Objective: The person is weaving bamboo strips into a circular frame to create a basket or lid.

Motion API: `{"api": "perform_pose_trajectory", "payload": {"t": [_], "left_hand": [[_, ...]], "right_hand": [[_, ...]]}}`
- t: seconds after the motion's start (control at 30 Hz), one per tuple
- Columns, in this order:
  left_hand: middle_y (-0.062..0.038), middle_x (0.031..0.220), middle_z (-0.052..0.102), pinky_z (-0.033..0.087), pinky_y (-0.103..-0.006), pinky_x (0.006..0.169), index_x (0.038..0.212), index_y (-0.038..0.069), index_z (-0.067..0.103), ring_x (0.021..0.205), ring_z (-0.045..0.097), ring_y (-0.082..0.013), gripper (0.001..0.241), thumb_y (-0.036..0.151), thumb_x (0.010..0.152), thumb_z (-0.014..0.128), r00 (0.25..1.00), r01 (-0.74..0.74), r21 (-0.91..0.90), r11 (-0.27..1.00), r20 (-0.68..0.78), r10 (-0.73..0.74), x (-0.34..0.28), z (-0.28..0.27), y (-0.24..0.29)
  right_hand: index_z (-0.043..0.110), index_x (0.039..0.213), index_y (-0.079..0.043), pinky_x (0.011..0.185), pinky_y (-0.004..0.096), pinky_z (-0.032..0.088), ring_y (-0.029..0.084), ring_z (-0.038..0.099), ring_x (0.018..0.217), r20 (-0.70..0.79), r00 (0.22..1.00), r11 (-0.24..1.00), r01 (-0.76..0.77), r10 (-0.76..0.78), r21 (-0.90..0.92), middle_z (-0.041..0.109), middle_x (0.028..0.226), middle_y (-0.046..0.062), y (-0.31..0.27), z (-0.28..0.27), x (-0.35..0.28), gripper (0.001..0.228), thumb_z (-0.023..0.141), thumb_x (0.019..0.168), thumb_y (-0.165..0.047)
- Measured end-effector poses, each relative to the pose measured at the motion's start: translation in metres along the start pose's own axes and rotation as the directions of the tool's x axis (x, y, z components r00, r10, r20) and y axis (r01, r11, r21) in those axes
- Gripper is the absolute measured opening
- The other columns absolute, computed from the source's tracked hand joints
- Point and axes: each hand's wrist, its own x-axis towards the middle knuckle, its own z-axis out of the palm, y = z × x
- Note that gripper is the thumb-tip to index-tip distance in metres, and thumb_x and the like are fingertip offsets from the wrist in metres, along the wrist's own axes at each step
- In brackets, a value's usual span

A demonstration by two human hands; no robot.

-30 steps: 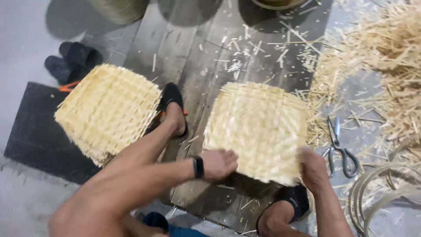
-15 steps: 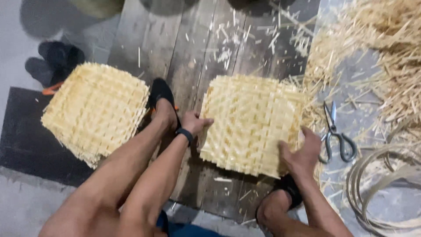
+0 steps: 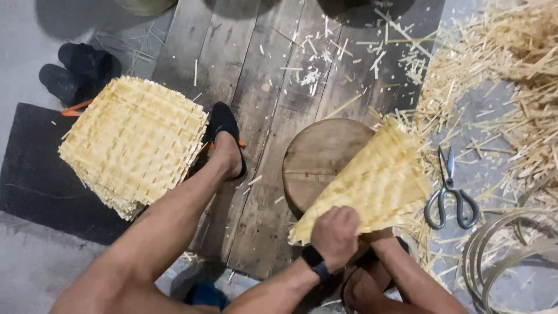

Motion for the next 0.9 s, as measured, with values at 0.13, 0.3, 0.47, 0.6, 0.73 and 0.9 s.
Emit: {"api": "perform_pose_trajectory", "payload": {"t": [0.13, 0.3, 0.47, 0.6, 0.73, 0.9], "left_hand": [[-0.011, 0.075, 0.071, 0.053, -0.0401, 0.062, 0.093, 0.008, 0.066, 0.068, 0.069, -0.0253, 0.020, 0.027, 0.093, 0.073, 0.774, 0.584, -0.289, 0.759, -0.085, -0.628, 0.036, -0.055, -0.037], [-0.007, 0.069, 0.066, 0.052, -0.0374, 0.060, 0.082, 0.001, 0.071, 0.062, 0.062, -0.0184, 0.035, 0.023, 0.066, 0.093, 0.743, 0.658, -0.204, 0.725, 0.017, -0.669, 0.052, -0.024, -0.204], [-0.011, 0.074, 0.068, 0.052, -0.0375, 0.059, 0.085, -0.004, 0.073, 0.064, 0.060, -0.0168, 0.036, 0.023, 0.072, 0.094, 0.637, 0.766, -0.301, 0.569, 0.231, -0.736, 0.044, -0.014, -0.228], [-0.009, 0.083, 0.074, 0.053, -0.0353, 0.063, 0.092, -0.002, 0.076, 0.069, 0.064, -0.0148, 0.036, 0.025, 0.074, 0.092, 0.611, 0.788, -0.306, 0.535, 0.272, -0.744, 0.047, -0.023, -0.225], [-0.004, 0.088, 0.078, 0.055, -0.0331, 0.064, 0.097, 0.004, 0.078, 0.071, 0.069, -0.0147, 0.034, 0.025, 0.072, 0.087, 0.573, 0.796, -0.485, 0.361, 0.412, -0.709, 0.034, 0.002, -0.269], [-0.012, 0.098, 0.074, 0.053, -0.0357, 0.069, 0.105, -0.009, 0.069, 0.083, 0.065, -0.0212, 0.053, 0.027, 0.076, 0.095, 0.560, 0.827, -0.256, 0.501, 0.285, -0.778, 0.057, 0.016, -0.267]], "right_hand": [[0.054, 0.138, -0.010, 0.116, 0.058, 0.023, 0.042, 0.032, 0.142, -0.231, 0.970, 0.997, 0.064, -0.074, -0.049, 0.043, 0.148, 0.020, -0.001, 0.012, -0.004, 0.066, 0.060, 0.084, -0.048], [0.052, 0.143, -0.015, 0.117, 0.058, 0.020, 0.042, 0.032, 0.143, -0.304, 0.944, 0.992, 0.122, -0.127, -0.035, 0.043, 0.149, 0.019, -0.001, -0.001, 0.007, 0.064, 0.057, 0.089, -0.048], [0.052, 0.141, -0.018, 0.111, 0.060, 0.027, 0.042, 0.039, 0.135, -0.208, 0.973, 0.995, 0.096, -0.097, -0.014, 0.047, 0.142, 0.019, 0.018, 0.002, 0.010, 0.065, 0.068, 0.085, -0.045], [0.064, 0.114, -0.006, 0.098, 0.045, 0.048, 0.030, 0.063, 0.106, -0.199, 0.867, 0.793, -0.296, 0.457, 0.532, 0.068, 0.110, 0.016, 0.078, 0.037, 0.016, 0.045, 0.082, 0.082, -0.032], [0.066, 0.080, 0.006, 0.052, 0.039, 0.043, 0.015, 0.049, 0.065, 0.052, 0.676, 0.297, -0.389, 0.735, 0.872, 0.057, 0.073, 0.003, 0.118, 0.096, 0.014, 0.043, 0.093, 0.070, -0.026], [0.036, 0.075, -0.009, 0.057, 0.037, 0.036, 0.014, 0.030, 0.069, 0.123, 0.639, 0.118, -0.320, 0.759, 0.940, 0.026, 0.078, -0.003, 0.121, 0.055, 0.015, 0.055, 0.089, 0.073, -0.025]]}}
